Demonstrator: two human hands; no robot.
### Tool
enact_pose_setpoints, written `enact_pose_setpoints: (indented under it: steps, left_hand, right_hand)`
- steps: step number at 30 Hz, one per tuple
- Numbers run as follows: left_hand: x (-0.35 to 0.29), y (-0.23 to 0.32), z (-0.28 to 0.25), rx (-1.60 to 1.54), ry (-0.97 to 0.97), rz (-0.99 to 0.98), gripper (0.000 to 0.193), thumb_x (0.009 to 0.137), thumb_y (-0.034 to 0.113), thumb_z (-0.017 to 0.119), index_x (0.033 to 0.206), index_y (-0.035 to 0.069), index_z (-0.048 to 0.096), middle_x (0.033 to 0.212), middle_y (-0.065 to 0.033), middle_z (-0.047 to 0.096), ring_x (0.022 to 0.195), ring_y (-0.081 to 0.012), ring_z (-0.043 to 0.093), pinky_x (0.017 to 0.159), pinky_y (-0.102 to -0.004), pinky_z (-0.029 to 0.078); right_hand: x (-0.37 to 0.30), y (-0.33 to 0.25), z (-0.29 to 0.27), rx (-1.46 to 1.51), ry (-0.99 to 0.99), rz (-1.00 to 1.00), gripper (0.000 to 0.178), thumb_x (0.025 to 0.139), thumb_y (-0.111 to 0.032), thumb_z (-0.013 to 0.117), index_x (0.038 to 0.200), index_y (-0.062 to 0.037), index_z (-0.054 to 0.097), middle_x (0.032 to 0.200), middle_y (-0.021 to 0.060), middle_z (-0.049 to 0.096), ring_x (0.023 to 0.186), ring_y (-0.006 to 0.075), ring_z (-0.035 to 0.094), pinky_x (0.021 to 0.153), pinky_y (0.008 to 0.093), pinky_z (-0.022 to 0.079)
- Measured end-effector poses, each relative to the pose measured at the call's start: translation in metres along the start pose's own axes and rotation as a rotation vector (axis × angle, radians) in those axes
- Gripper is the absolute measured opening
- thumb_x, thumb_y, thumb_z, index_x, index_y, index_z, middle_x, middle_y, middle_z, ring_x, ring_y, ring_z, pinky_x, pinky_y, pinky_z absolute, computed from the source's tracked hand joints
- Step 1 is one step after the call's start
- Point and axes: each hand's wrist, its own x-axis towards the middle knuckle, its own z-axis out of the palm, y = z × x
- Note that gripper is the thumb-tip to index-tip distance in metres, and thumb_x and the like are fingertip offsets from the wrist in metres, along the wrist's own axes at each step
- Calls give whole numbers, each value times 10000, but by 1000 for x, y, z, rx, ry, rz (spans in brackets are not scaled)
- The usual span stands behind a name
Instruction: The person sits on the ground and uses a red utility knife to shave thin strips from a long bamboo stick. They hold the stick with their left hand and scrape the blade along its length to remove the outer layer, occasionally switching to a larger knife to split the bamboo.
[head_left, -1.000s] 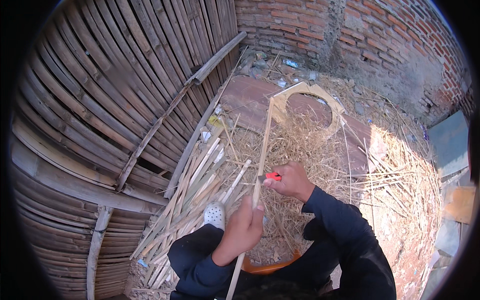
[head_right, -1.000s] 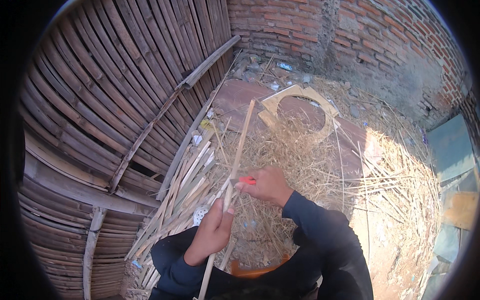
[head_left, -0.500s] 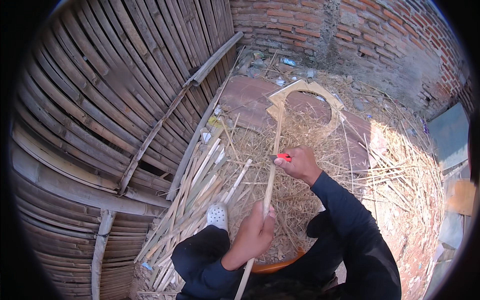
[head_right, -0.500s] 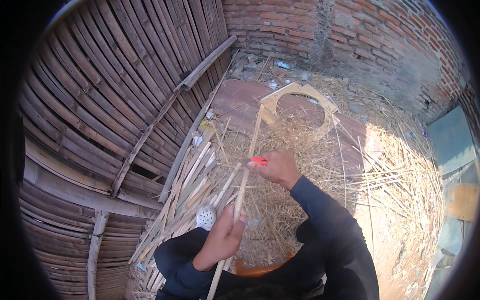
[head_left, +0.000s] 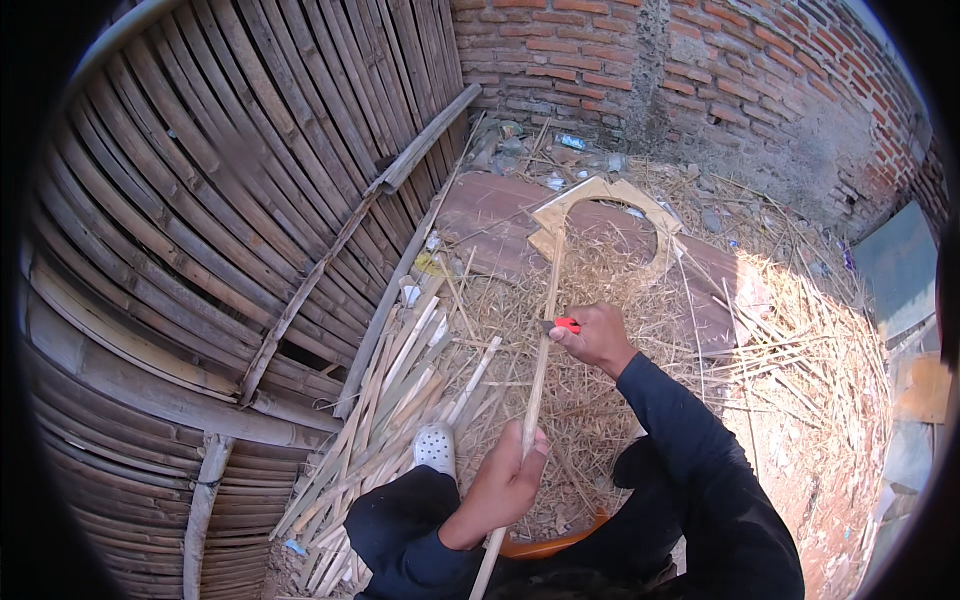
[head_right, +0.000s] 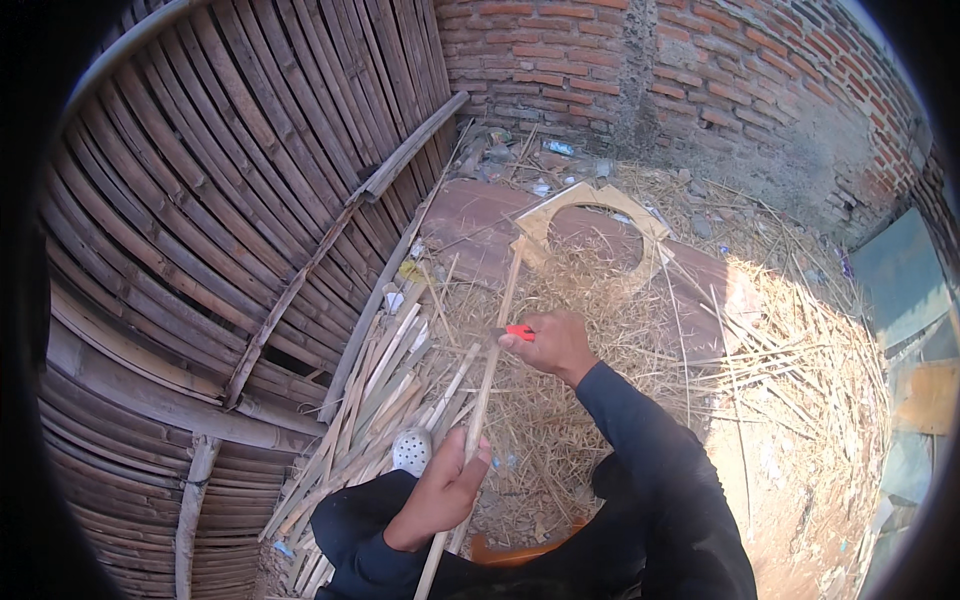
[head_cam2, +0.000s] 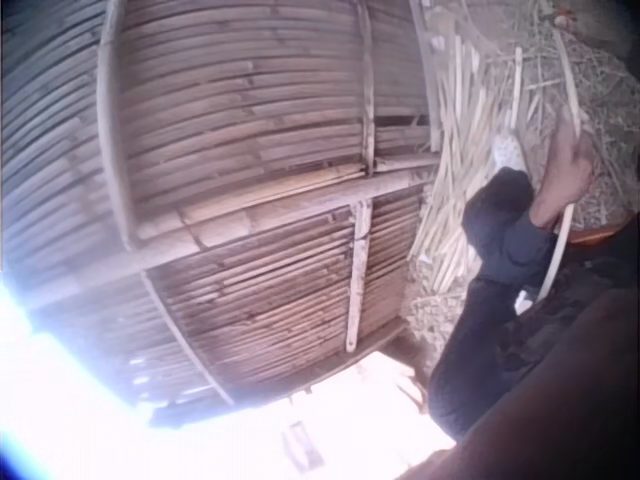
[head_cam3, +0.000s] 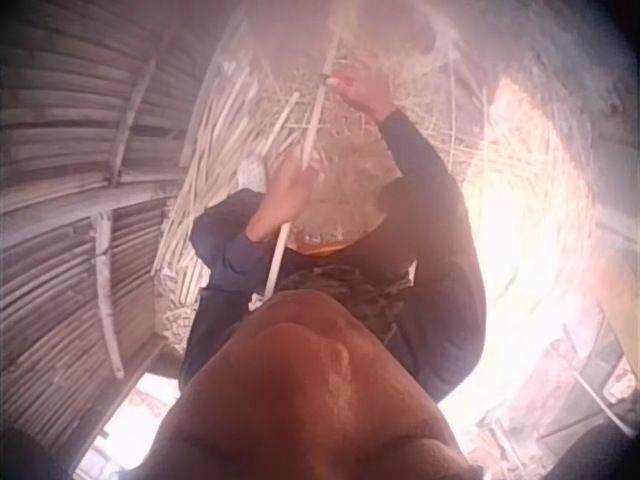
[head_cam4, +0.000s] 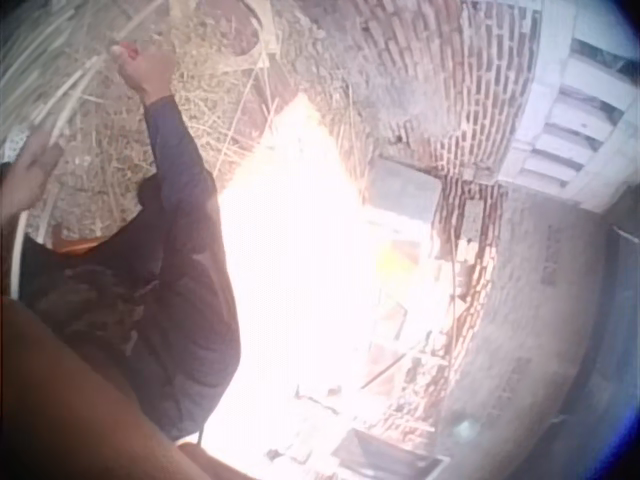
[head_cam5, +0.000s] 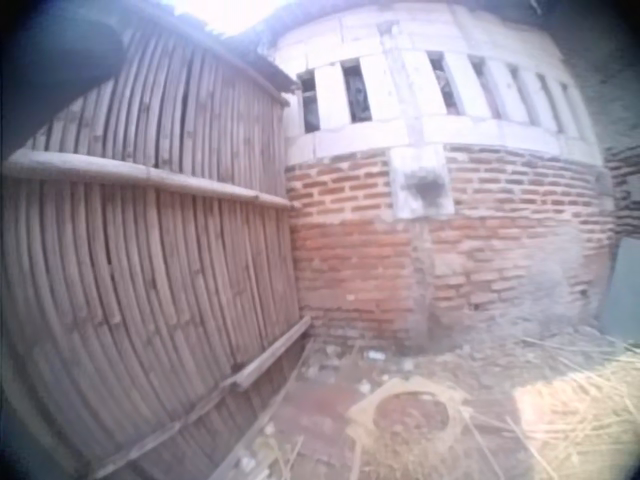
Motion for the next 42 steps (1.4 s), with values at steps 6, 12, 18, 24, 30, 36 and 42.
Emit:
enact_pose_setpoints:
  steps: [6,12,18,24,30,36,42]
  left_hand:
    - [-9,1,5,-31,-78,-7,135,957,125,491,1062,46,459,801,-43,476,714,-109,467,639,-281,402]
    - [-23,-6,17,-150,-282,-61,137,967,103,489,1094,57,469,831,11,434,747,-54,405,650,-231,367]
    - [-16,-8,-3,-314,-72,-194,171,998,153,436,1131,62,492,649,52,389,558,-27,343,513,-195,295]
    - [3,0,-15,-434,33,-185,249,1020,233,396,1152,55,509,557,57,355,480,-30,295,459,-189,239]
    - [3,1,-4,-426,39,-141,205,1013,186,420,1140,54,511,591,81,331,512,-14,277,473,-193,227]
    - [8,-6,-11,-386,63,-186,199,1003,184,438,1112,50,539,676,64,399,598,-18,365,545,-205,326]
    - [-1,-4,-3,-399,25,-202,174,1001,158,435,1091,41,527,674,59,375,599,-22,337,541,-198,298]
  right_hand:
    - [23,42,-7,-119,63,156,651,829,-689,459,650,-98,664,558,152,577,576,356,597,543,460,447]
    - [31,122,-36,-178,237,555,755,880,-697,349,701,-37,668,648,227,602,697,414,609,635,501,448]
    - [22,89,-51,-30,96,659,750,899,-660,379,605,-4,593,608,235,573,598,401,574,583,483,422]
    - [-21,-41,-22,69,-121,-98,616,826,-638,530,583,-77,602,511,144,542,517,352,578,491,426,438]
    - [-5,-33,-16,43,-98,40,576,800,-629,572,591,-95,624,519,133,562,511,331,594,474,421,445]
    - [-21,-57,-12,11,-198,-167,594,799,-647,555,601,-93,635,502,126,553,497,326,586,468,432,436]
    - [13,-17,-7,-76,-111,56,604,817,-636,534,576,-86,602,484,132,512,467,340,550,466,430,425]
